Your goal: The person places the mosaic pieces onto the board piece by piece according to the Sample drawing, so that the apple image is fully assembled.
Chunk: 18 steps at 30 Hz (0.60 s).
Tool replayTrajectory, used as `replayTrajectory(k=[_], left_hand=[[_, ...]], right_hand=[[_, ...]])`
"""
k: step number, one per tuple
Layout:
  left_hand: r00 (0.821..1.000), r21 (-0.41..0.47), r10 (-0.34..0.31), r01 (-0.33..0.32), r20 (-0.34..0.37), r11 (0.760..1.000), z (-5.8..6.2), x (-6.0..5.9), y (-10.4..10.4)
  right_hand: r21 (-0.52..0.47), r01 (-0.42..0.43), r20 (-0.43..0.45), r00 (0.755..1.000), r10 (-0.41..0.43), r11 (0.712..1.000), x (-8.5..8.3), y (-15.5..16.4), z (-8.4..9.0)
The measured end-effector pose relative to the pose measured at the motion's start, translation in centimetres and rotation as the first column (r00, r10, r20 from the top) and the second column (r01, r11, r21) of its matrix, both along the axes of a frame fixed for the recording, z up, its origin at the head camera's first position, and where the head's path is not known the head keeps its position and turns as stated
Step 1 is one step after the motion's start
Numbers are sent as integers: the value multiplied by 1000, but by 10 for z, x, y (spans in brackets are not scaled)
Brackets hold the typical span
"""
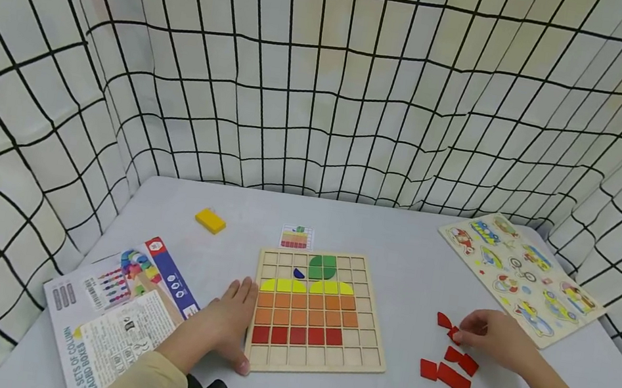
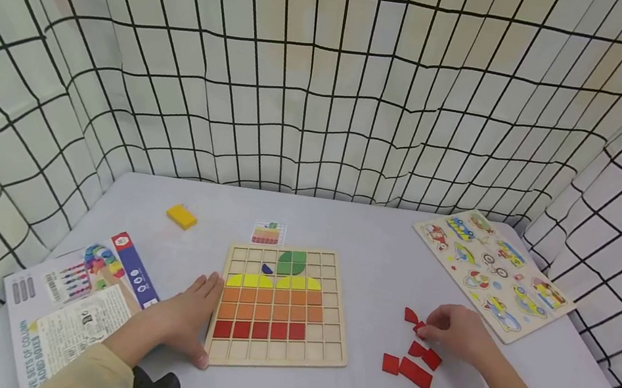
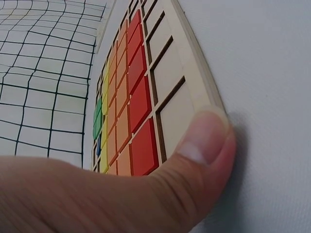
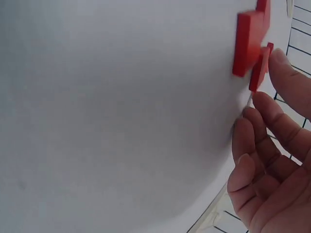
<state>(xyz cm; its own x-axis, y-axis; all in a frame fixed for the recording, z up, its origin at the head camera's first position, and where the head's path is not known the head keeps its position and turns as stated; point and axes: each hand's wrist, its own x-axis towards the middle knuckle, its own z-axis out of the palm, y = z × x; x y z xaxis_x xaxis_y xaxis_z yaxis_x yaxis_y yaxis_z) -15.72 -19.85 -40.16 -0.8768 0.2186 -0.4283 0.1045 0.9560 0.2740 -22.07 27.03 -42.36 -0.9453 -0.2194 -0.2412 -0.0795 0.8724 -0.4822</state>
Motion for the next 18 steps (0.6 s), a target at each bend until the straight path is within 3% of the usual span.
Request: replayTrajectory(k=[9,18], left_hand=[[1000,3,-4,4,-14,1000,-2,0,-2],[1000,7,-8,8,-17,1000,-1,0,-1]], right_hand=[[-28,-6,-51,999,4,1000,9,-10,-4],[-88,-9,-137,991,-4,996,14,-28,4]])
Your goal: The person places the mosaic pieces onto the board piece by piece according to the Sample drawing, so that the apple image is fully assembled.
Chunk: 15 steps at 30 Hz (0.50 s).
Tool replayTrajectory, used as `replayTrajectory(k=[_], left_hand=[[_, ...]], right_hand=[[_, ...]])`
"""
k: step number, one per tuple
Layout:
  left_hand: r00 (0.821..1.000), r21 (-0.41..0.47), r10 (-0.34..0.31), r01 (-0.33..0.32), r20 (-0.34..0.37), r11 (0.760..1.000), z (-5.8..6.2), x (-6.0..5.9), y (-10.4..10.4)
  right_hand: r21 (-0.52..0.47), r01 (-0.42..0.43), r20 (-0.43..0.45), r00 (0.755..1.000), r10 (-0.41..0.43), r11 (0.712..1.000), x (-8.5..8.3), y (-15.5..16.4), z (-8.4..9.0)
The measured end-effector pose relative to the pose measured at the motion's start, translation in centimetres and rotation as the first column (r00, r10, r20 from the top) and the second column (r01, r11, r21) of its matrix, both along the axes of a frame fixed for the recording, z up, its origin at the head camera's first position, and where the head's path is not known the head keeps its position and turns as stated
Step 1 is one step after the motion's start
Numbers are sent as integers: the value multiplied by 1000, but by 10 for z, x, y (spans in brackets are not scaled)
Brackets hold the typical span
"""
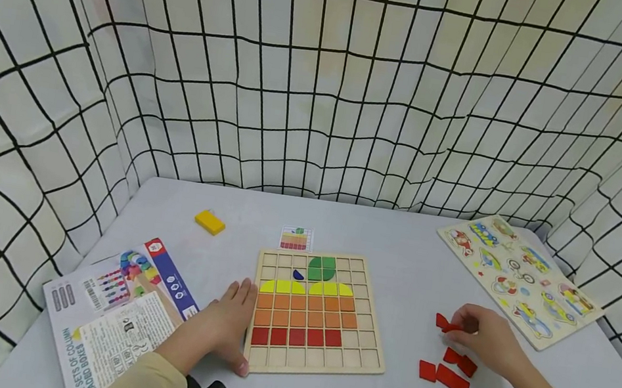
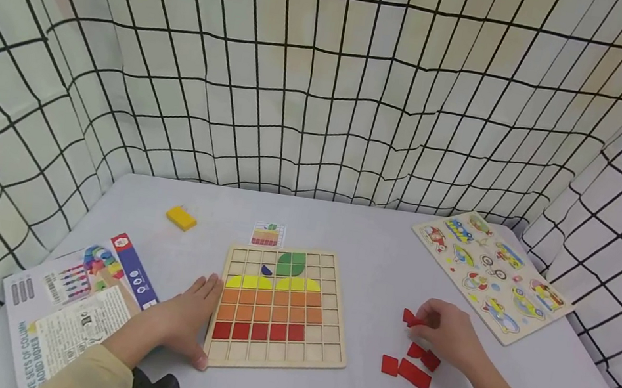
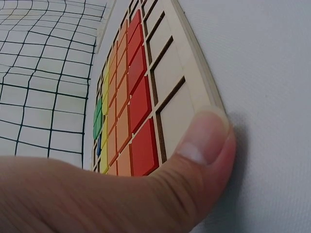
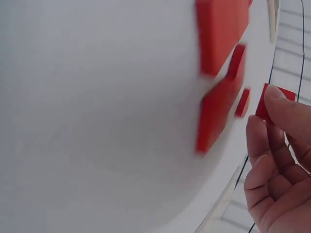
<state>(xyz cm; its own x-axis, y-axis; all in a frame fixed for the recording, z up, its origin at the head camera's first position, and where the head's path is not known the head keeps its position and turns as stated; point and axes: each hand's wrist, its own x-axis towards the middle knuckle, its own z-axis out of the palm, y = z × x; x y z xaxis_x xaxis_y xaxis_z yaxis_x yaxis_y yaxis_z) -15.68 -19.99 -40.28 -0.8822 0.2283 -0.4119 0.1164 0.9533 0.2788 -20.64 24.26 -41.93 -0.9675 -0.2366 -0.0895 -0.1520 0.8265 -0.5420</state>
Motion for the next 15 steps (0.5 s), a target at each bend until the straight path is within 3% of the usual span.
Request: replayTrajectory(k=[3,8,15], left_hand=[[1000,-3,5,-5,4,1000,0,0,0],[1000,-2,8,-8,16,1000,-1,1,0],[1000,11,6,-6,14,1000,-1,1,1]], right_hand=[[-67,-44,-13,999,43,997,0,-25,3],[-164,-111,41,992,120,980,0,-75,4],[-182,-251,80,960,269,951,3,-117,1]])
